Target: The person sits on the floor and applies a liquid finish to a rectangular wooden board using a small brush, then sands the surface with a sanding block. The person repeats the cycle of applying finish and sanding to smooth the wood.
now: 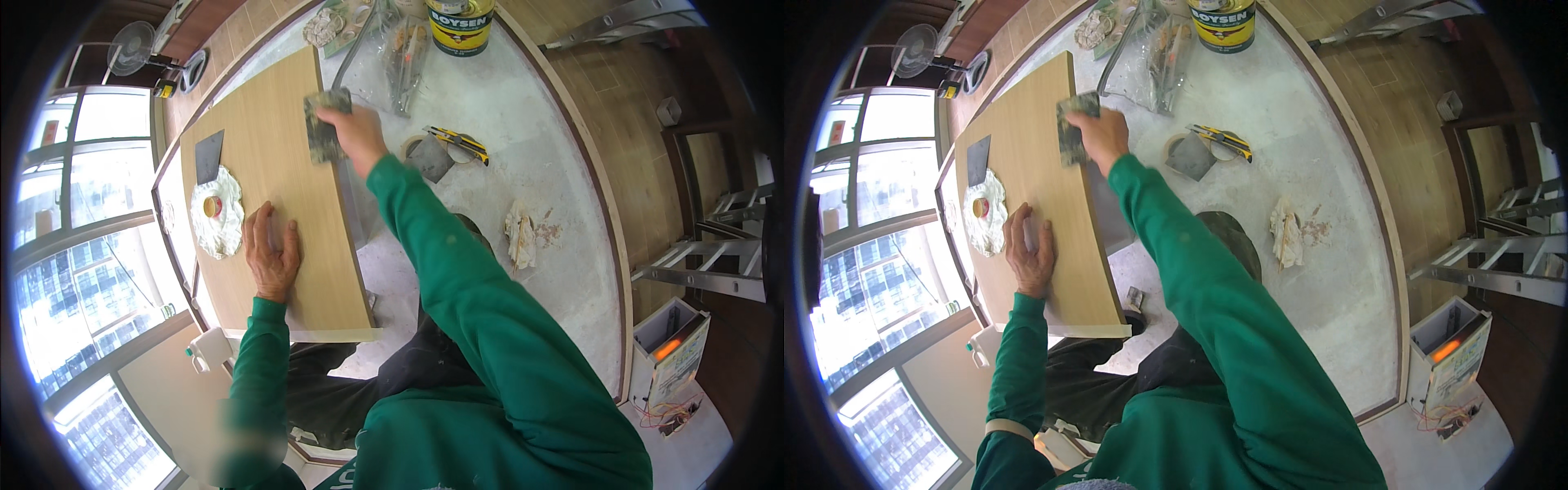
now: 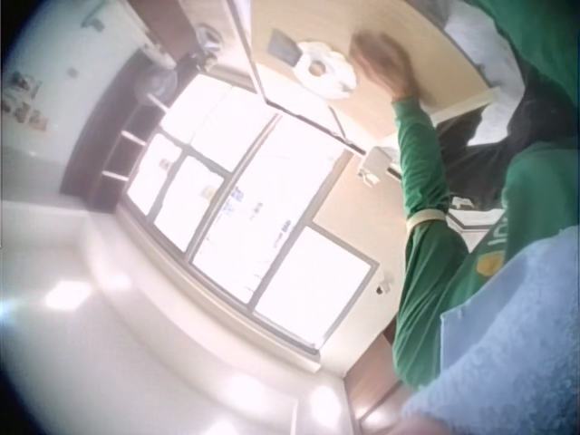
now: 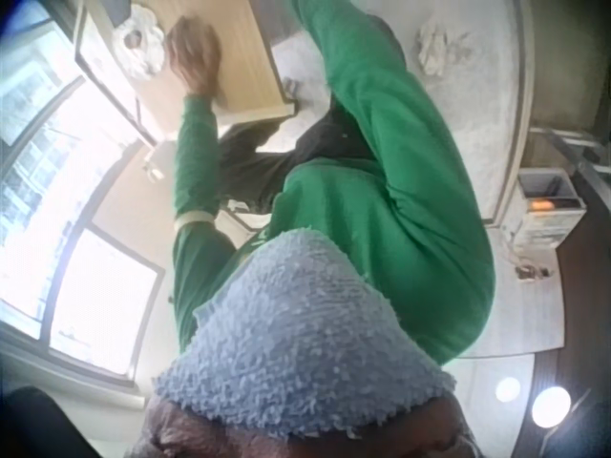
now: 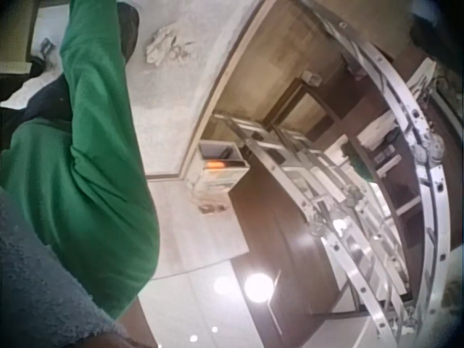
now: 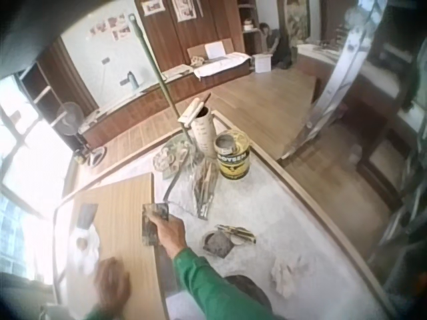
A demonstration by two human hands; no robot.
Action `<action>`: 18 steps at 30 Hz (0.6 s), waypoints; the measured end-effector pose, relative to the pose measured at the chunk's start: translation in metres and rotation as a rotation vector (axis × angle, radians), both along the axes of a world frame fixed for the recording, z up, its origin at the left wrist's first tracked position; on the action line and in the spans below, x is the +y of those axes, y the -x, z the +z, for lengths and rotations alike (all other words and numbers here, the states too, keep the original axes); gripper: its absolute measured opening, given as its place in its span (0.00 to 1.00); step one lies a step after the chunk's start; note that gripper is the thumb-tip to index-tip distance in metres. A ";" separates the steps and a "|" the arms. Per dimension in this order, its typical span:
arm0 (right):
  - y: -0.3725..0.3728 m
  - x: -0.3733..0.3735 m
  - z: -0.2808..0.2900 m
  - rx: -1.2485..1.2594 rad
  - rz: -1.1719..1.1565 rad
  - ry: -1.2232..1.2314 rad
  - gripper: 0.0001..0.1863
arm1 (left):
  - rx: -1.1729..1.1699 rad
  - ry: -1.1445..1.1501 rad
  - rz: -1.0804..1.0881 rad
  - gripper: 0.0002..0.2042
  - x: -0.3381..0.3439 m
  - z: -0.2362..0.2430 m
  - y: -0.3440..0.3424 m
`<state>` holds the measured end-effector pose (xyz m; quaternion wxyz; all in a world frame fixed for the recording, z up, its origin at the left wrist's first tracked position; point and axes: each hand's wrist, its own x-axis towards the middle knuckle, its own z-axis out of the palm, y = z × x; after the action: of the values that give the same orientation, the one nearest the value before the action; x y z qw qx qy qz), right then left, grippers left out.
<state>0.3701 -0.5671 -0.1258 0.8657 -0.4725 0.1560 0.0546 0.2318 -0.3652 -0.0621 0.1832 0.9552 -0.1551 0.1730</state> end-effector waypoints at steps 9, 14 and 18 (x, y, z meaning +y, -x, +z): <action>0.123 0.003 0.024 0.057 0.049 -0.019 0.15 | 0.036 0.042 0.017 0.29 0.009 -0.002 0.004; -0.051 0.001 0.006 -0.050 -0.019 0.002 0.16 | 0.064 0.064 0.024 0.30 0.005 0.002 0.002; -0.057 -0.005 0.011 -0.112 -0.070 0.183 0.19 | 0.071 0.085 0.011 0.31 0.005 0.003 0.001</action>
<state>0.4273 -0.5721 -0.1148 0.8277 -0.5461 0.1284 -0.0167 0.2311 -0.3605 -0.0594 0.2277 0.9530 -0.1356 0.1465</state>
